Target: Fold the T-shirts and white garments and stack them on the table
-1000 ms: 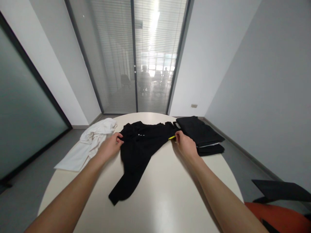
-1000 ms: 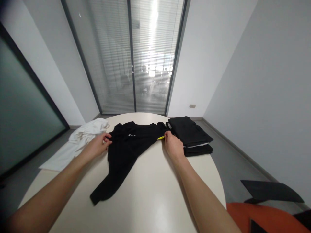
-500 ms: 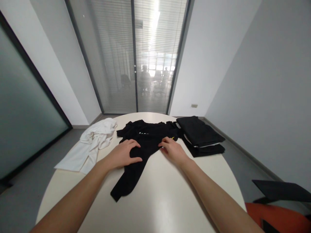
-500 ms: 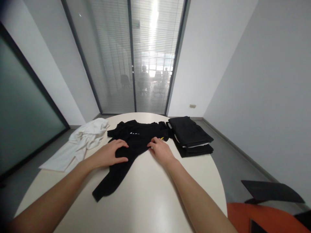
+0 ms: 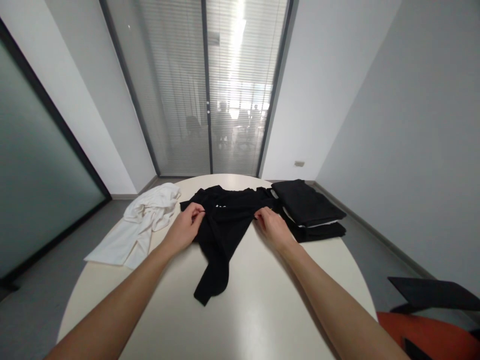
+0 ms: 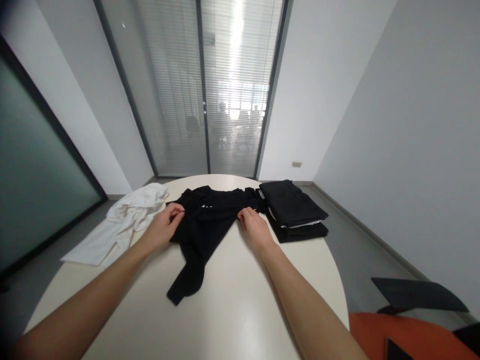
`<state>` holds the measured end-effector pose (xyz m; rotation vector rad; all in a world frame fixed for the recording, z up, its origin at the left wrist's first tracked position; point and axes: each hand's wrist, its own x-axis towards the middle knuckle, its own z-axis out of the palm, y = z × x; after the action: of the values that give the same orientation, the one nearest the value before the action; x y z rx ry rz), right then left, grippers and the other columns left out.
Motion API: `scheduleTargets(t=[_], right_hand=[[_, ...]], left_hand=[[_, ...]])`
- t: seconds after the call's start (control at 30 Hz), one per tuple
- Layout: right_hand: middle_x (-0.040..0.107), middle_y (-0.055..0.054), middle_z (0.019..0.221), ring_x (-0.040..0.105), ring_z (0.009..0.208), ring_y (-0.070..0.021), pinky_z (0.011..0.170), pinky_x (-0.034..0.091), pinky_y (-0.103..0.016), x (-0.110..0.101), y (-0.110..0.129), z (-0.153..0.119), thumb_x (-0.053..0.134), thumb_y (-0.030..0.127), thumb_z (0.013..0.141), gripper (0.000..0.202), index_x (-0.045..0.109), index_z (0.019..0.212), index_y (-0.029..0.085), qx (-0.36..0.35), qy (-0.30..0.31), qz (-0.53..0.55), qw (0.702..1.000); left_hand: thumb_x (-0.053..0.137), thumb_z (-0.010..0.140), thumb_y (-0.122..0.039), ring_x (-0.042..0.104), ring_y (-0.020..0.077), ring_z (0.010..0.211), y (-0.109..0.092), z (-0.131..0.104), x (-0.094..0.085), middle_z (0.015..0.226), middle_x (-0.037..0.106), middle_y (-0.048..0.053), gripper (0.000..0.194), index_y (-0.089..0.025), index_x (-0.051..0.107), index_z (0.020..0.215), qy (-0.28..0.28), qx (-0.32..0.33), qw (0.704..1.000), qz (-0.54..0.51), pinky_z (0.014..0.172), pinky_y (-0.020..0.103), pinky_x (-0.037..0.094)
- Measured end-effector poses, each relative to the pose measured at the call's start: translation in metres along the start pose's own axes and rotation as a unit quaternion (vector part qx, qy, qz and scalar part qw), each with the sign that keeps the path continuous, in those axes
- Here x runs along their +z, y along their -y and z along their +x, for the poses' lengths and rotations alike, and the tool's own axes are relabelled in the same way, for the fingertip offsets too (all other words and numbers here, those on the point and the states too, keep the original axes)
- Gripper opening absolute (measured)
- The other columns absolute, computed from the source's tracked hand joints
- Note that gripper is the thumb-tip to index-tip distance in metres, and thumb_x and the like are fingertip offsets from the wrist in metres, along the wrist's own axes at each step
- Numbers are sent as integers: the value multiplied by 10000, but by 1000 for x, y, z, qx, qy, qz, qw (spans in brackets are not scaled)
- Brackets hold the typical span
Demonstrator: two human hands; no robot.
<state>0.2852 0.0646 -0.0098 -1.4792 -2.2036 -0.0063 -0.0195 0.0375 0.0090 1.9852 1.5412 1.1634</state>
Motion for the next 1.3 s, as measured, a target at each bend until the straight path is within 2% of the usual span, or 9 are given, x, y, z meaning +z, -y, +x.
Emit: scheduleTargets(t=[0.13, 0.27, 0.47, 0.6, 0.9, 1.0, 1.13, 1.2, 1.3], right_hand=[[662, -63, 1049, 630, 823, -185, 665, 402, -276, -10, -8, -1, 433, 171, 981, 210, 624, 1052, 218, 78, -49, -27, 995], [669, -46, 1032, 630, 782, -171, 672, 414, -273, -18, -4, -2, 490, 209, 959, 199, 635, 1093, 235, 45, -25, -17, 999], [651, -49, 1067, 630, 974, -192, 865, 472, -294, -16, 6, -6, 605, 321, 926, 179, 677, 1062, 229, -144, 118, 72, 980], [643, -79, 1127, 626, 1026, -218, 914, 480, -327, -14, 0, -5, 670, 363, 888, 291, 690, 1143, 226, -146, 179, 88, 969], [666, -2, 669, 590, 597, -144, 566, 408, -243, -44, 2, -5, 717, 425, 810, 210, 758, 802, 219, -64, 317, 85, 942], [631, -19, 559, 556, 515, -142, 532, 382, -257, -53, 8, -8, 624, 526, 873, 417, 712, 621, 205, -47, 343, 61, 936], [695, -47, 723, 629, 641, -191, 608, 439, -281, -50, 11, -8, 672, 532, 848, 331, 717, 771, 213, -39, 249, -11, 968], [712, -69, 922, 666, 811, -218, 731, 490, -298, -44, 8, -7, 682, 501, 854, 303, 710, 960, 218, -57, 196, -4, 979], [630, -115, 1240, 626, 1106, -256, 971, 476, -357, -35, 0, -6, 682, 507, 859, 465, 648, 1221, 217, -100, 178, 41, 978]], left_hand=[[409, 868, -362, 621, 210, 783, 11, 13, -8, 804, 654, 24, 254, -205, 587, 959, -127, -86, 987, -37, 737, 314, 482], [343, 862, -402, 624, 242, 895, 14, 14, -15, 832, 691, 36, 363, -215, 640, 767, -89, -77, 993, 3, 859, 344, 461], [331, 895, -671, 639, 226, 707, 11, 4, -29, 667, 705, 48, 625, -203, 703, 713, 228, -151, 962, 18, 736, 321, 453], [549, 764, -730, 535, 171, 500, 2, -6, -33, 539, 610, 11, 559, -208, 647, 589, 363, -146, 910, 135, 535, 287, 377], [682, 665, -272, 537, 119, 413, -52, -36, -12, 570, 667, -12, 96, -214, 615, 629, 612, -196, 763, 74, 455, 220, 377], [670, 746, -359, 563, 128, 456, -63, -36, -7, 622, 688, -10, 159, -217, 629, 687, 566, -131, 811, 66, 472, 235, 401], [647, 828, -434, 672, 202, 767, -57, -27, -1, 845, 728, 18, 224, -235, 675, 926, 344, 25, 928, 138, 687, 298, 493], [638, 852, -400, 646, 255, 1016, -48, -23, 2, 1071, 710, 62, 242, -233, 678, 1023, 249, 96, 942, 204, 885, 363, 483], [637, 862, -395, 546, 309, 1233, -31, -22, 5, 1349, 591, 112, 372, -227, 655, 1194, 229, 115, 933, 252, 1056, 436, 403]])
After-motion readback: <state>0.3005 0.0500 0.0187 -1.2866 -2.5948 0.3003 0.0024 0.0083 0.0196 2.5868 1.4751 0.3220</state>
